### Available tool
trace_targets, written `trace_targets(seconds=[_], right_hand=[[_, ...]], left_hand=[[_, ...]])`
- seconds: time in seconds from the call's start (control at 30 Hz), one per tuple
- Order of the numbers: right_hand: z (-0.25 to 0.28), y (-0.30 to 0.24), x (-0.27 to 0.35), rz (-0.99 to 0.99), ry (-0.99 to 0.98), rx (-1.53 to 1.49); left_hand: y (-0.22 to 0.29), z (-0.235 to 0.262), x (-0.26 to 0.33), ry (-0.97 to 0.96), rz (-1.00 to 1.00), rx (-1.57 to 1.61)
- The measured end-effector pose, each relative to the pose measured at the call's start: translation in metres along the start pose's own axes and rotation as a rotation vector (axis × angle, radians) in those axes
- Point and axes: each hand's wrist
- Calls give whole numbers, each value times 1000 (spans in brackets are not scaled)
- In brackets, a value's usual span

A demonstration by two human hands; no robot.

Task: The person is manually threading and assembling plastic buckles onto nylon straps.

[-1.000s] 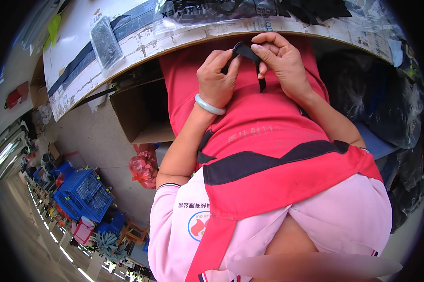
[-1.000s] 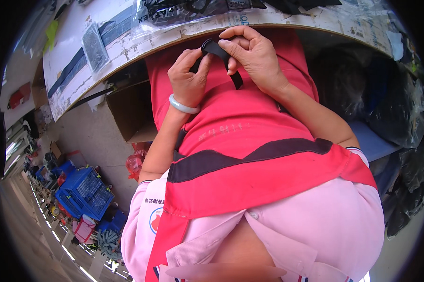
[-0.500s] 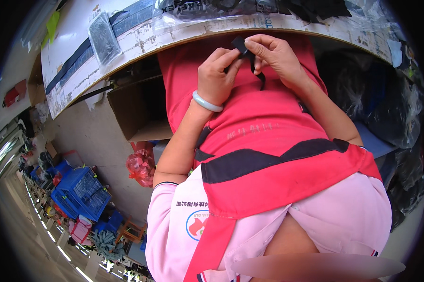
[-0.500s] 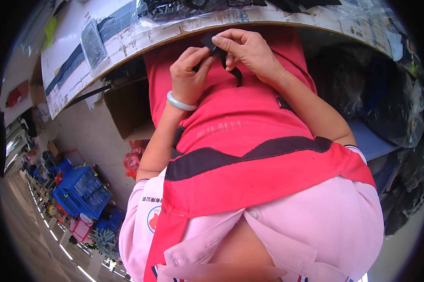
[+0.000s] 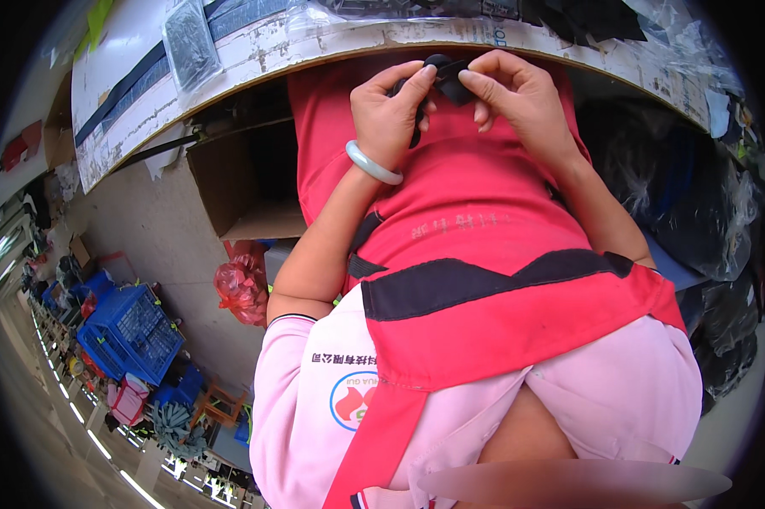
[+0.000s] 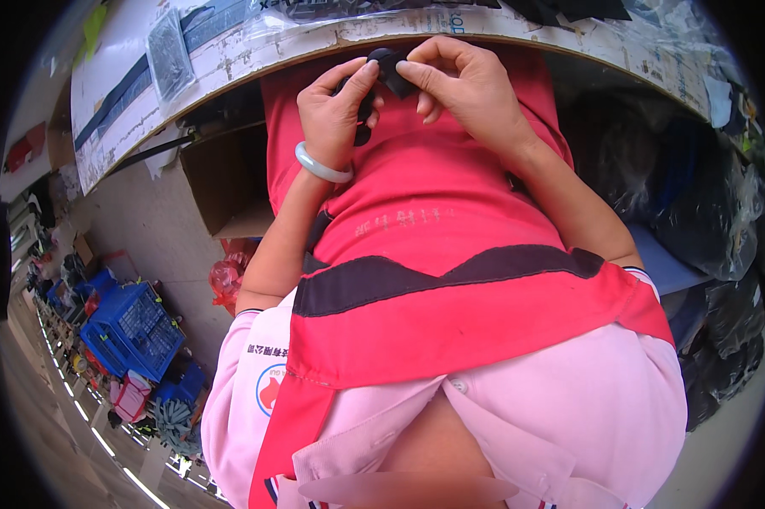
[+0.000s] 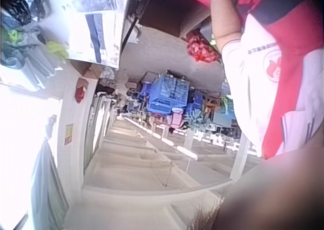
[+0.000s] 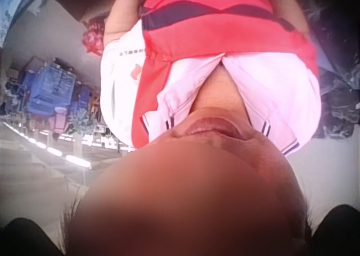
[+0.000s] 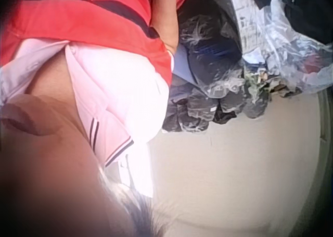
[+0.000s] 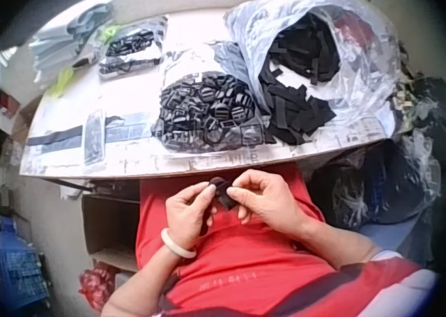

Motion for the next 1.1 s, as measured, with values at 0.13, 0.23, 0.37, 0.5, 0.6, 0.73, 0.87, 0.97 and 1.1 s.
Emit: trace_targets(seconds=[0.13, 0.23, 0.37, 0.5, 0.6, 0.73, 0.87, 0.97, 1.1], right_hand=[[2, 11, -2, -233, -31, -61], [0, 17, -6, -195, 15, -139], [-6, 17, -11, -21, 52, -244], [18, 10, -12, -263, -198, -221], [26, 13, -11, -296, -288, -190], [26, 14, -13, -150, -214, -5], [26, 19, -17, -50, -144, -32], [25, 23, -18, 1, -88, -22], [24, 25, -17, -79, -128, -160]], left_hand=[[-4, -3, 5, 14, -45, -59], [-7, -3, 6, 6, -123, -96], [-5, -1, 6, -33, -300, -227], [-7, 3, 11, -158, -487, -345], [-5, 6, 16, -222, -491, -444], [-2, 7, 20, -263, -462, -426], [-2, 6, 21, -295, -461, -410], [-1, 6, 25, -302, -386, -408], [0, 5, 26, -329, -473, -499]])
Point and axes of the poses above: each hand's wrist, its own x-axis away from the middle knuckle, its own z-axis out of the back of the hand, y = z × x, and after that the axes turned 11 degrees about -y, right-handed
